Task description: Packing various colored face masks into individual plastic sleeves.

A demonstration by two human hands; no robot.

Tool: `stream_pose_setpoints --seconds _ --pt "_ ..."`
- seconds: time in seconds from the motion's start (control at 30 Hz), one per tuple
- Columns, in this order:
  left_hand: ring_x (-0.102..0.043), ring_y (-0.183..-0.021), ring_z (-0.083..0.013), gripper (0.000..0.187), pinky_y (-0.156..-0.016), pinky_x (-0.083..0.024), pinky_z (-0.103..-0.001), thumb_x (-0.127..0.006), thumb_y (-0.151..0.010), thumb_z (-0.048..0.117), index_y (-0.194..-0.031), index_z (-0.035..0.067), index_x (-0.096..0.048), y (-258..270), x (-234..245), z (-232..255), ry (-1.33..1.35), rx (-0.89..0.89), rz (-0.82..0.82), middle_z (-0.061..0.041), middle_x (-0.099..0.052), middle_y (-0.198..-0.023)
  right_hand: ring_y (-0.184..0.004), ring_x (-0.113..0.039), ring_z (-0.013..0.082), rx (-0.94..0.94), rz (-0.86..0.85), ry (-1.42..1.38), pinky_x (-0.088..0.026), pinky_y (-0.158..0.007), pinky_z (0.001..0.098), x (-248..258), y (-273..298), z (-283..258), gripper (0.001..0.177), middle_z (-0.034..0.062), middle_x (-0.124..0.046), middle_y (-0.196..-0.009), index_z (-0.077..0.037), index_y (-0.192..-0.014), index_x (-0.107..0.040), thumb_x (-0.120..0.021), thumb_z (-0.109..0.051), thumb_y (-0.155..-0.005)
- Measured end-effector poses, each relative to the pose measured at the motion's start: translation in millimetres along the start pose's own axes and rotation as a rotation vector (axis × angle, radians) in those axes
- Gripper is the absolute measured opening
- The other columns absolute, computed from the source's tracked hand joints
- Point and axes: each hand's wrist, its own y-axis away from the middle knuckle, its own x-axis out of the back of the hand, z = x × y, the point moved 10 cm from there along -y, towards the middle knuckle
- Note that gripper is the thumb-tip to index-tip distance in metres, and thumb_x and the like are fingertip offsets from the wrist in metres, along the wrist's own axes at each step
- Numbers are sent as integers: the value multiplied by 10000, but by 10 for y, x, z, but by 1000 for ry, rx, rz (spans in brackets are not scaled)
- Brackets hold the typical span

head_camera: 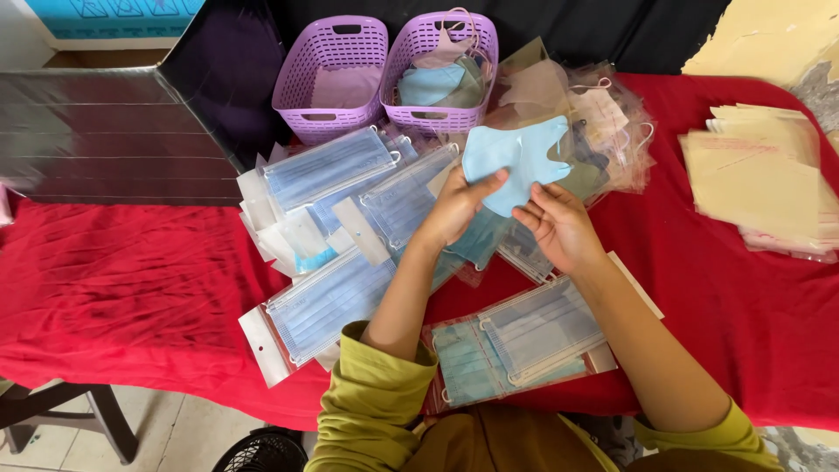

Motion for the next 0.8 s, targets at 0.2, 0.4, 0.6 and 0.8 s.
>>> stream_pose_setpoints --seconds 0.2,0.4,0.6,0.8 --pt "-623 -879 -78 254 -778 -558 -319 -843 -884 249 -1076 111 -749 128 -156 15 -177 67 -34 43 -691 -922 -1077 -757 251 37 -20 -62 -617 -1039 419 -183 70 -162 163 74 -755 -1020 -46 -955 -664 -631 -168 -1057" --pt "-619 -670 -33 217 -605 -490 -180 -864 -848 301 -928 141 -741 232 -277 483 -59 39 59 76 -641 -745 -993 -778 241 29 15 -44 -653 -943 397 -285 148 -210 157 70 -770 -970 -80 -950 -682 -647 -195 -1051" --pt "-600 -582 -20 171 -529 -453 -148 -852 -860 240 -848 133 -719 184 -179 422 42 -44 149 92 -595 -662 -959 -784 232 66 34 -6 -654 -950 406 152 -112 13 144 64 -776 -941 -88 -913 -687 -676 -164 -1034" --pt "-695 -862 -120 282 -781 -602 -344 -878 -860 256 -1047 84 -757 149 -169 31 -74 70 51 16 -732 -942 -925 -789 215 96 100 -19 -665 -937 391 -85 44 -173 207 80 -768 -900 -78 -862 -691 -697 -200 -1030"
